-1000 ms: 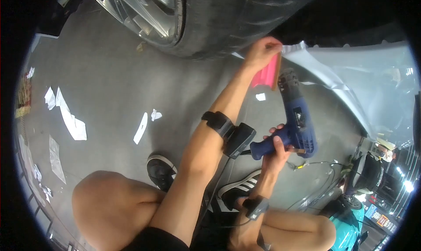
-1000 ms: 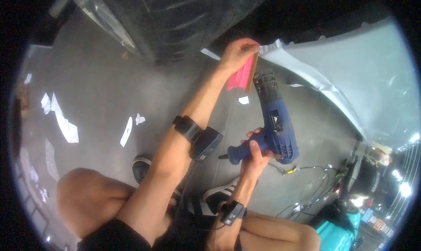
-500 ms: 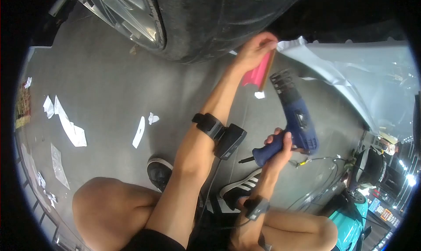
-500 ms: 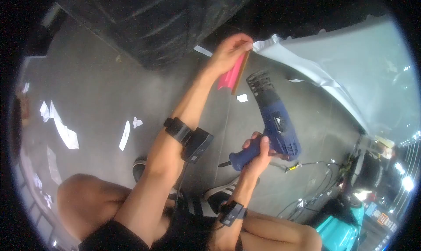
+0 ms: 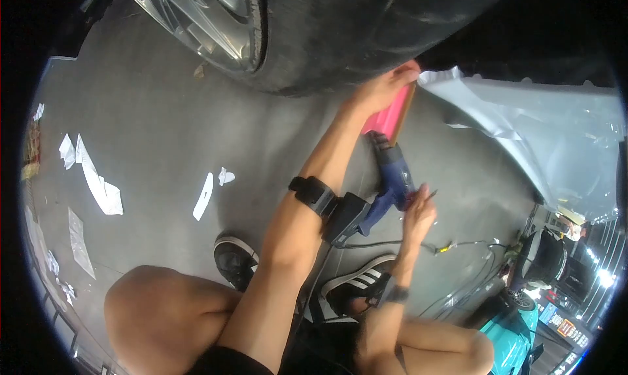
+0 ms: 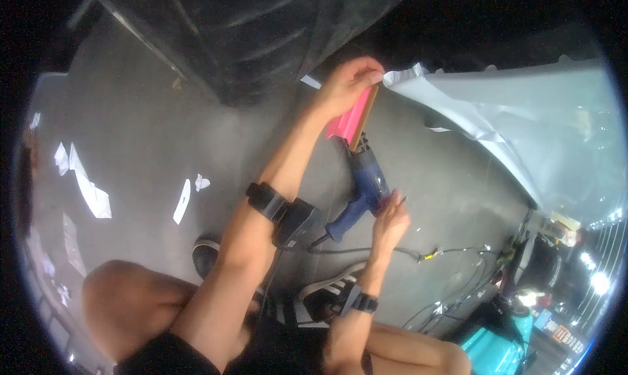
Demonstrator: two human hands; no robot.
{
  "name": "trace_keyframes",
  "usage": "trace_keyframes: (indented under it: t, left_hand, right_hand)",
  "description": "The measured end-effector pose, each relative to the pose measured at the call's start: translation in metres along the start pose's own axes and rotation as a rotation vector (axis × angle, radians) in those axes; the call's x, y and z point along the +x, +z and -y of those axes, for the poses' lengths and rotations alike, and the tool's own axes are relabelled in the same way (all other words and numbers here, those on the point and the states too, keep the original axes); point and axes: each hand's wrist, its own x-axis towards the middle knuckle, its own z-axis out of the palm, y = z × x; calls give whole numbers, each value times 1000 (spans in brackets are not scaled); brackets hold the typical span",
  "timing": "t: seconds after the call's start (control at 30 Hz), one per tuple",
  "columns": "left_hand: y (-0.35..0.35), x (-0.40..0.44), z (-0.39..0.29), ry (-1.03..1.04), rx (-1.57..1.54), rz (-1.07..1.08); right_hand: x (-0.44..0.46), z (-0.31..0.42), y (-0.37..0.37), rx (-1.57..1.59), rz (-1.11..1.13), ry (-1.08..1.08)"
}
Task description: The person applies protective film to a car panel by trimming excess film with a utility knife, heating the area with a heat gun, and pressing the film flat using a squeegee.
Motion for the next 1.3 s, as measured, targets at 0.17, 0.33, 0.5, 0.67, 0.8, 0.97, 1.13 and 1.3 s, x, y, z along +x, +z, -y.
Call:
trace_keyframes:
  t: [0.17,0.33,0.5,0.67,0.8,0.97,1.13,1.3]
  left_hand:
    - [-1,-2,-5,18,-29,24]
    - [0,-2,-2,14,-14,14]
    - [6,-3,3,-2,-36,-60]
    - [6,1,11,-59,42,-56]
    - [6,0,6,0,13,-63]
    - [8,-3,-4,-24,-108,-33]
    - [6,4,8,42,-40,-59]
    - [4,9,17,84,24,-41]
  right_hand:
    - [87,95,-14,-36,-203,-787]
    - [132,135,-7,-124,-162,-958]
    - [132,136,4,-218,-316,-936]
    - [131,135,16,-215,-500,-881]
    - [129,140,33,-59,-537,-771]
    - [128,144,56,-24,-696,-699]
    - [122,154,81,53,-748,-583]
    - [112,141,75,234,-677,-686]
